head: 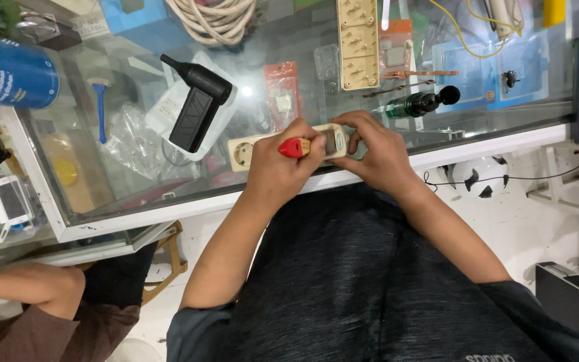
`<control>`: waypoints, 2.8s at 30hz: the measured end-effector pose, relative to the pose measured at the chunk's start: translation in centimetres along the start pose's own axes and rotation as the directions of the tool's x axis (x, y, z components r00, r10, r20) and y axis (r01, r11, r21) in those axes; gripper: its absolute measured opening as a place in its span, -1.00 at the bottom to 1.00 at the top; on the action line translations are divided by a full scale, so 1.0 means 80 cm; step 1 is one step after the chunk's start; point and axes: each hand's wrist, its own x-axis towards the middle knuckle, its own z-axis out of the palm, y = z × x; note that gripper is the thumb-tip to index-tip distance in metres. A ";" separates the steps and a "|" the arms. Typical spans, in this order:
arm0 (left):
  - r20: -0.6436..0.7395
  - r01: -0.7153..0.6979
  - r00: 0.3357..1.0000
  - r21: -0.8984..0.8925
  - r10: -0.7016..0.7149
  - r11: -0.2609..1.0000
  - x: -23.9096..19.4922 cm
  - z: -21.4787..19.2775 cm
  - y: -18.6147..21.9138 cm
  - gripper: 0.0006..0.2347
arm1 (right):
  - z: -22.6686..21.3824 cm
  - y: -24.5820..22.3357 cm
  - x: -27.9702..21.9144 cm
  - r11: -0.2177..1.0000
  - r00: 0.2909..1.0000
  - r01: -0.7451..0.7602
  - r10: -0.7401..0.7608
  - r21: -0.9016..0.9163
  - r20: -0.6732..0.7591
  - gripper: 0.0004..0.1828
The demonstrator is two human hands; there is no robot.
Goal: The person uses a small brush to apply liquid from a bottle onto a power strip and its backplate, then wipes both with a patterned cloth. The person repeatedly brushes and wipes the surfaces, turning the power strip over to treat both sides.
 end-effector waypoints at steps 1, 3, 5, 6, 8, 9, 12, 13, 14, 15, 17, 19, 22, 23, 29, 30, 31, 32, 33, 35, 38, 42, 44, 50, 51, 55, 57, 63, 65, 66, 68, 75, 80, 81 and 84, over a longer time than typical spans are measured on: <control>-0.002 0.001 1.000 0.004 -0.001 1.000 -0.001 0.005 -0.002 -0.84 | 0.002 0.003 -0.001 1.000 1.000 0.003 -0.003 0.003 0.001 -0.37; -0.058 -0.119 0.990 0.140 0.128 0.983 -0.002 0.018 -0.004 -0.89 | 0.002 0.009 -0.002 1.000 1.000 -0.008 0.008 0.008 0.000 -0.36; 0.003 -0.089 0.996 0.132 0.089 0.987 0.000 0.010 0.007 -0.83 | 0.003 0.009 -0.002 1.000 1.000 -0.005 0.005 -0.003 -0.007 -0.37; 0.064 -0.056 0.997 0.127 0.048 0.990 0.000 0.006 0.013 -0.78 | 0.003 0.008 -0.002 1.000 1.000 -0.003 0.002 -0.012 -0.010 -0.38; 0.010 -0.052 0.999 0.154 0.051 0.987 0.002 0.007 0.010 -0.81 | 0.002 0.002 -0.001 1.000 1.000 0.005 -0.005 0.012 -0.004 -0.38; -0.035 -0.058 0.997 0.171 0.065 0.984 0.006 0.010 0.009 -0.84 | -0.001 -0.001 0.000 1.000 1.000 0.004 -0.004 0.029 -0.008 -0.38; 0.117 -0.084 0.991 0.145 0.068 0.986 0.004 -0.001 0.020 -0.82 | 0.005 0.010 -0.003 1.000 1.000 -0.009 0.009 -0.005 -0.026 -0.37; 0.115 -0.080 0.991 0.145 0.063 0.986 0.007 -0.002 0.019 -0.82 | 0.002 0.007 -0.003 1.000 1.000 -0.009 0.009 -0.004 -0.022 -0.37; 0.075 -0.047 0.996 0.112 0.039 0.993 0.010 -0.004 0.018 -0.84 | 0.000 0.003 -0.003 1.000 1.000 -0.004 0.004 0.005 -0.013 -0.37; 0.035 -0.022 0.999 0.081 0.019 0.996 0.016 -0.007 0.016 -0.85 | -0.002 -0.001 0.001 1.000 1.000 0.006 -0.006 0.015 -0.011 -0.36; 0.086 -0.110 0.992 0.171 0.096 0.979 0.006 -0.010 0.006 -0.86 | -0.001 0.000 0.002 1.000 1.000 0.013 -0.013 0.022 -0.013 -0.38; 0.145 -0.201 0.975 0.249 0.169 0.948 0.008 -0.024 0.002 -0.86 | -0.001 0.002 0.001 1.000 1.000 0.017 -0.016 0.025 -0.016 -0.40; 0.296 -0.268 0.936 0.243 0.192 0.932 0.029 -0.057 0.017 -0.84 | 0.004 0.007 -0.001 0.999 1.000 0.009 -0.009 0.030 0.002 -0.36; 0.347 -0.320 0.908 0.218 0.234 0.922 0.040 -0.060 0.029 -0.86 | 0.004 0.010 -0.002 1.000 1.000 0.015 -0.014 0.024 -0.006 -0.37; 0.668 -0.472 0.677 0.072 0.309 0.878 0.080 -0.066 0.053 -0.85 | 0.006 0.019 -0.004 1.000 1.000 0.005 -0.006 -0.028 -0.025 -0.39; 0.760 -0.525 0.596 0.123 0.260 0.842 0.083 -0.070 0.053 -0.85 | 0.007 0.019 -0.004 1.000 1.000 -0.019 0.018 -0.006 -0.021 -0.38; 0.762 -0.526 0.593 0.121 0.260 0.842 0.086 -0.073 0.059 -0.85 | 0.006 0.017 -0.003 1.000 0.999 -0.022 0.022 -0.004 -0.023 -0.38; 0.803 -0.521 0.557 0.138 0.213 0.842 0.090 -0.076 0.065 -0.87 | 0.006 0.015 -0.003 1.000 1.000 -0.021 0.020 -0.011 -0.022 -0.40; 0.838 -0.515 0.521 0.159 0.160 0.842 0.092 -0.080 0.071 -0.89 | 0.006 0.012 -0.002 1.000 1.000 -0.016 0.016 -0.016 -0.018 -0.42; 0.842 -0.514 0.516 0.161 0.154 0.842 0.102 -0.072 0.070 -0.88 | 0.007 0.018 -0.004 0.999 1.000 -0.016 0.015 -0.028 -0.010 -0.38; 0.851 -0.510 0.515 0.207 0.104 0.835 0.111 -0.069 0.075 -0.83 | 0.005 0.013 -0.003 1.000 1.000 -0.013 0.013 -0.015 0.000 -0.37; 0.872 -0.461 0.488 0.227 0.031 0.858 0.118 -0.070 0.078 -0.77 | 0.006 0.018 -0.002 1.000 1.000 -0.011 0.011 -0.007 -0.010 -0.37; 0.871 -0.456 0.490 0.219 0.037 0.863 0.115 -0.071 0.077 -0.79 | 0.009 0.017 -0.002 1.000 1.000 -0.004 0.003 -0.020 -0.016 -0.38; 0.829 -0.366 0.559 0.259 -0.012 0.894 0.112 -0.071 0.064 -0.81 | 0.003 0.009 -0.001 1.000 1.000 -0.003 0.003 -0.009 -0.011 -0.39; 0.795 -0.298 0.607 0.251 -0.020 0.921 0.112 -0.068 0.053 -0.80 | 0.003 0.006 0.000 1.000 1.000 -0.003 0.003 -0.014 -0.014 -0.41; 0.677 -0.385 0.729 0.277 0.106 0.880 0.085 -0.064 0.033 -0.78 | 0.001 0.004 0.001 0.999 0.999 -0.033 0.033 0.009 0.002 -0.40; 0.680 -0.335 0.725 0.204 0.113 0.920 0.068 -0.052 0.026 -0.71 | 0.001 0.005 0.002 1.000 1.000 -0.030 0.030 -0.005 0.007 -0.46; 0.634 -0.245 0.771 0.206 0.062 0.947 0.057 -0.047 0.038 -0.73 | 0.002 0.013 0.000 1.000 1.000 -0.002 0.002 -0.013 0.025 -0.40; 0.580 -0.263 0.813 0.276 0.058 0.925 0.056 -0.049 0.034 -0.78 | -0.002 0.003 0.002 1.000 0.999 -0.016 0.016 -0.001 0.036 -0.39; 0.526 -0.278 0.848 0.341 0.063 0.898 0.055 -0.051 0.032 -0.82 | -0.004 -0.002 0.003 0.999 0.998 -0.035 0.035 0.008 0.045 -0.37; 0.558 -0.246 0.829 0.321 0.027 0.915 0.047 -0.045 0.036 -0.81 | -0.002 0.003 0.002 0.999 0.998 -0.037 0.036 0.013 0.045 -0.41; 0.519 -0.183 0.853 0.386 -0.049 0.904 0.034 -0.037 0.045 -0.74 | -0.003 0.007 0.002 1.000 0.996 -0.026 0.024 0.013 0.089 -0.40; 0.427 -0.139 0.901 0.447 -0.075 0.884 0.027 -0.040 0.064 -0.82 | -0.006 0.005 0.006 1.000 0.992 -0.011 0.013 -0.020 0.122 -0.36; 0.425 -0.163 0.903 0.474 -0.063 0.865 0.025 -0.036 0.058 -0.79 | -0.008 0.004 0.009 1.000 0.992 -0.010 0.011 -0.011 0.125 -0.36; 0.386 -0.110 0.918 0.467 -0.090 0.877 0.025 -0.032 0.086 -0.85 | -0.009 -0.001 0.007 1.000 0.993 0.020 -0.019 -0.011 0.119 -0.36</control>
